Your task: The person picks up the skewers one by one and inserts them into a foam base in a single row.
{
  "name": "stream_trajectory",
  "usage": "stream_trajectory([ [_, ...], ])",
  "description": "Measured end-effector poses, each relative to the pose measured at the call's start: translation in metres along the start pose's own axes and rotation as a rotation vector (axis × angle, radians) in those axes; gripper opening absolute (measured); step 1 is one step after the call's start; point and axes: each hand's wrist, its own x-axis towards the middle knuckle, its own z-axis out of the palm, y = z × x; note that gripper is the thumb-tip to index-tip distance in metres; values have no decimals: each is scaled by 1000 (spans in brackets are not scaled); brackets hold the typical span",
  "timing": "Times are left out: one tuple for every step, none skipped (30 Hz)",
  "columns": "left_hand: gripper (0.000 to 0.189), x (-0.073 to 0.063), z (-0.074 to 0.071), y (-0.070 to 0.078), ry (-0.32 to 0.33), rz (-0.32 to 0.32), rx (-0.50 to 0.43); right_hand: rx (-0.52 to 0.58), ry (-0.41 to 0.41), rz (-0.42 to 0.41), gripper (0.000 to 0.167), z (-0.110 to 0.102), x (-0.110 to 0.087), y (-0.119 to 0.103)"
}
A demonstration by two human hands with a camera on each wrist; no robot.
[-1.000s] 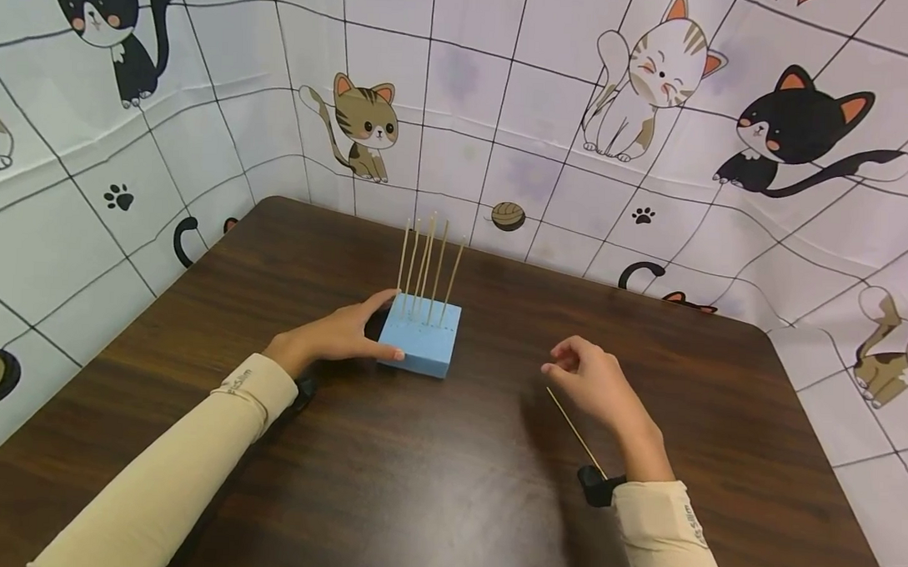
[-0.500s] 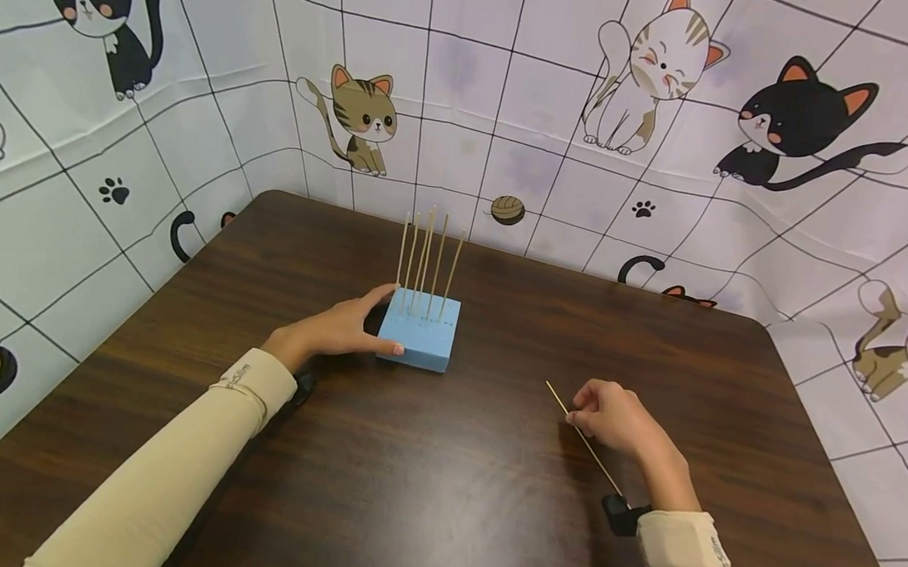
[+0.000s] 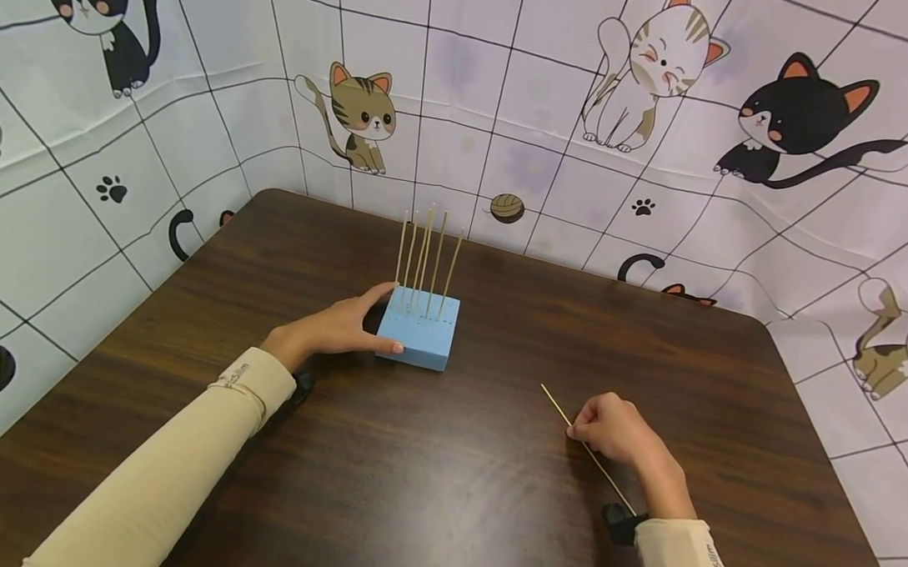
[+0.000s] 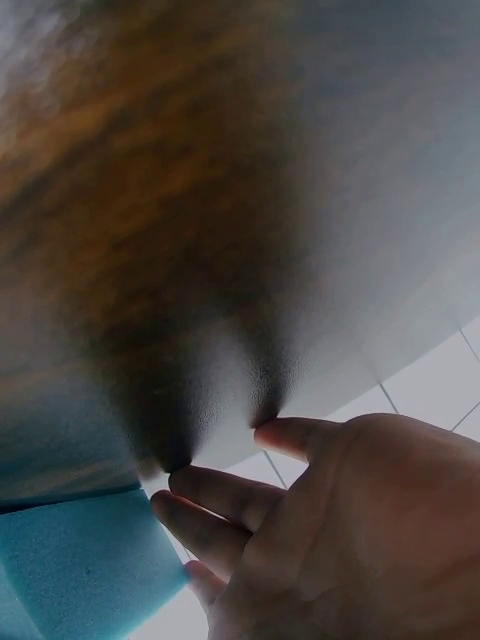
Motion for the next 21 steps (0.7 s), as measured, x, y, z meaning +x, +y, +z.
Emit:
stream_trajectory([
  [110,0,0,0,-1,-2,-1,-4,-1,-1,12,0,0,0],
  [110,0,0,0,-1,-4,0,-10,-2,0,13,0,0,0],
  [110,1,0,0,-1,-5,2,-15,-3,-2,13,0,1,-1],
  [111,1,0,0,-1,-6,4,-18,-5,1,14,0,1,-1],
  [111,1,0,0,0,-4,7,-22,-6,-2,14,0,1,-1],
  [111,1,0,0,0,-4,9,-25,-4,-7,14,0,1,-1],
  [110,1,0,0,0,-3,12,-28,-4,-11,14,1,1,-1],
  [110,1,0,0,0,0,13,-28,-3,-11,14,1,1,0],
  [110,1,0,0,-1,1,13,-29,-1,-13,14,1,1,0],
  [111,0,0,1,-2,3,13,-29,1,-13,14,2,1,0],
  [111,0,0,1,-2,4,11,-28,4,-15,14,2,1,0],
  [111,0,0,0,-2,3,10,-25,7,-16,14,2,0,-1],
  [111,0,0,0,-2,2,8,-23,10,-19,15,1,0,-1],
  [111,0,0,0,-2,1,7,-20,17,-22,16,1,0,-2],
  [111,0,0,0,-2,-1,7,-17,23,-32,17,0,0,-3],
  [111,0,-1,0,-1,-2,7,-13,30,-39,17,-2,0,-4],
  [111,0,0,-1,-1,-2,7,-9,37,-48,18,-4,0,-5],
  [112,0,0,-1,-2,-3,6,-1,42,-57,18,-5,-1,-7],
  [111,0,0,-1,-3,-3,5,3,48,-65,18,-7,-1,-8],
  [112,0,0,-1,-3,-4,5,8,58,-68,17,-9,-1,-10],
  [112,0,0,-1,-4,-4,4,14,66,-71,16,-10,-1,-12],
])
